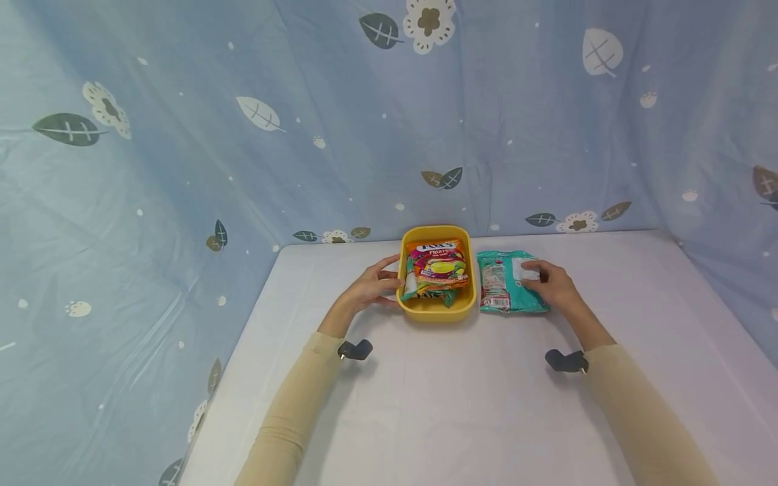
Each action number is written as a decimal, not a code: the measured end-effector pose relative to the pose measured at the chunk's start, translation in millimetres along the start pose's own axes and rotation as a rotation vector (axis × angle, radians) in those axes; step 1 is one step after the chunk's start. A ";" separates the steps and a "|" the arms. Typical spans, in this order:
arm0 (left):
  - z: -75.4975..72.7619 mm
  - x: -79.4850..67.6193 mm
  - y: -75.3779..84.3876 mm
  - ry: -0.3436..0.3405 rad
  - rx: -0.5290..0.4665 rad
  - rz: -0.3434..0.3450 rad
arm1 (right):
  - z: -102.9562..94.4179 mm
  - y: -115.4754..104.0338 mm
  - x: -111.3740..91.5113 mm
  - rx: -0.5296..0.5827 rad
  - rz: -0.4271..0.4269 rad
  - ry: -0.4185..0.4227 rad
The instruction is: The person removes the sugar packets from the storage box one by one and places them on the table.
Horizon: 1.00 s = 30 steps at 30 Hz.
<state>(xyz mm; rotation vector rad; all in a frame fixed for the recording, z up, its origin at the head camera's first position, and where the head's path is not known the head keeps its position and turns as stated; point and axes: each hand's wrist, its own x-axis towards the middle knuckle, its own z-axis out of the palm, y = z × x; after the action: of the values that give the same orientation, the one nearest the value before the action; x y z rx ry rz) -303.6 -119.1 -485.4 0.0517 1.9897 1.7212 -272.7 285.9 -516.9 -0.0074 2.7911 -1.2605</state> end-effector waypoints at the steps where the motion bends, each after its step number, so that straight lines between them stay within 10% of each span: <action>1: 0.1 -0.4 0.3 -0.001 0.000 -0.001 | 0.2 1.2 0.2 -0.003 0.001 -0.001; 30: -1.1 -0.2 2.3 -0.010 0.004 -0.011 | 4.9 -2.0 -1.3 -0.283 -0.161 0.055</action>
<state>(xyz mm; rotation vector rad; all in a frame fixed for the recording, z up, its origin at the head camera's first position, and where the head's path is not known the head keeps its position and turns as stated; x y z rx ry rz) -304.5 -119.7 -483.1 0.0499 1.9832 1.7065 -271.2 280.9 -518.6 -0.2221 3.0442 -0.8920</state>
